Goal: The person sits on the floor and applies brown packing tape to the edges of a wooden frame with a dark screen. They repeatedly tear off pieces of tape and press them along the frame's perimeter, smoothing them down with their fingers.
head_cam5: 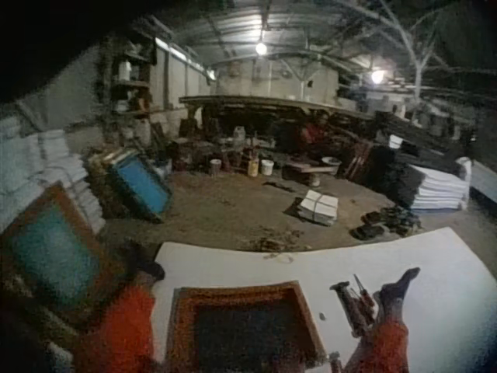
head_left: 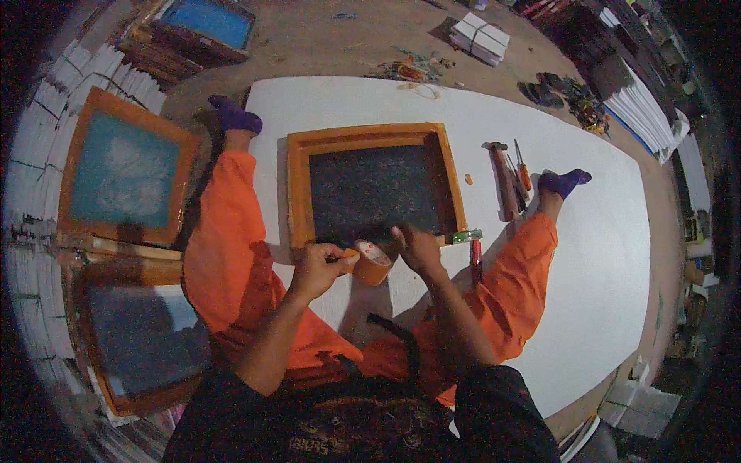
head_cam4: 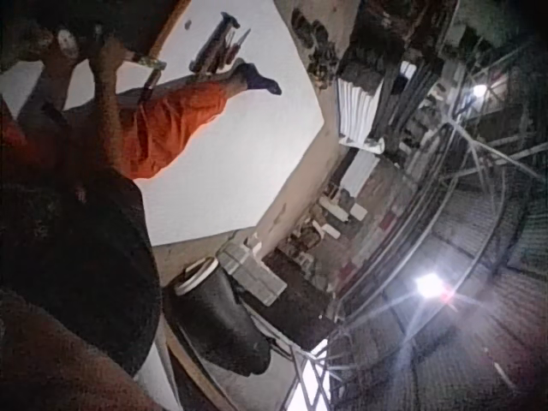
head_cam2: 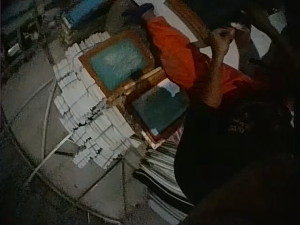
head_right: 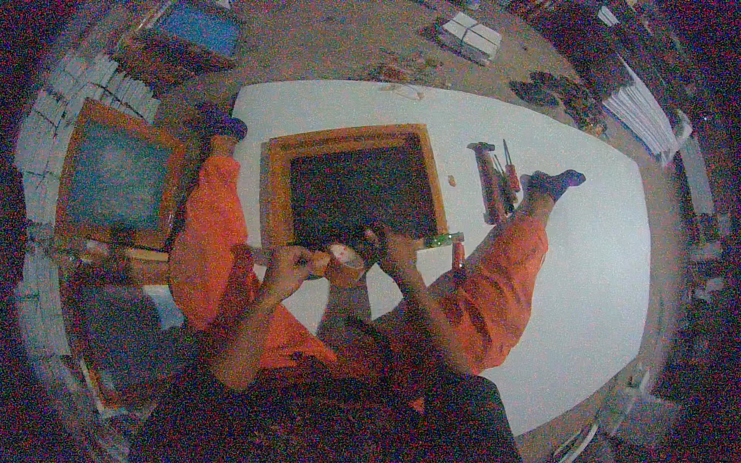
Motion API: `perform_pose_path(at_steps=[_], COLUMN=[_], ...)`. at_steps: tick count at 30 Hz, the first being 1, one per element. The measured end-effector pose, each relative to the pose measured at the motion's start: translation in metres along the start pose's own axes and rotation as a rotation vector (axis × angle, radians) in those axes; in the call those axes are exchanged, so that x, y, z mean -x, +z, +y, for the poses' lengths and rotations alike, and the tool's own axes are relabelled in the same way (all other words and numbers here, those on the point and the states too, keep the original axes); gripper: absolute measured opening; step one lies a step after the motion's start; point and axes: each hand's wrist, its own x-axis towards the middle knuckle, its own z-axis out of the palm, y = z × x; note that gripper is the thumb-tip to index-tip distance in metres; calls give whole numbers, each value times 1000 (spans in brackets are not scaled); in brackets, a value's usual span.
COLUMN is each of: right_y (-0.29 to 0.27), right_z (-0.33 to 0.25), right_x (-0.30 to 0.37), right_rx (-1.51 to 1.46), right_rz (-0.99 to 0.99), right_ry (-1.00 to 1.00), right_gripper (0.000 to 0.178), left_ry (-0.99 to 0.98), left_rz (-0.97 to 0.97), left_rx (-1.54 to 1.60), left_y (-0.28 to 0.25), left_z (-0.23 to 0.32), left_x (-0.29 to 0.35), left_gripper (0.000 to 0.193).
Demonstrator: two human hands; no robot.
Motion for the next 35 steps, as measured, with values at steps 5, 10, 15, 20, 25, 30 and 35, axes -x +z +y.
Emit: perform_pose_path(at_steps=[5, 10, 15, 20, 25, 30, 35], right_y=[30, 22, -4, -64, -93, -95, -109], right_z=[1, -6, -6, -8, -4, 15, 63], right_x=[37, 54, 55, 44, 42, 54, 57], right_rx=[-483, -159, -470, 70, 232, 273, 397], right_rz=[103, 255, 311, 355, 147, 259, 15], right_ry=[-655, -616, -770, -920, -793, -752, -445], right_gripper=[76, 82, 69, 67, 60, 45, 50], left_ry=[-25, -16, -55, -76, -130, -142, -319], left_rz=[2, 80, 66, 106, 156, 176, 220], left_rx=[186, -34, 226, 352, 421, 336, 112], left_y=[5, -2, -13, -10, 4, -1, -41], left_z=[-37, 3, 26, 17, 6, -3, 24], left_x=[-13, -21, -26, -32, -27, -12, 13], left_gripper=[29, 33, 34, 31, 31, 33, 38])
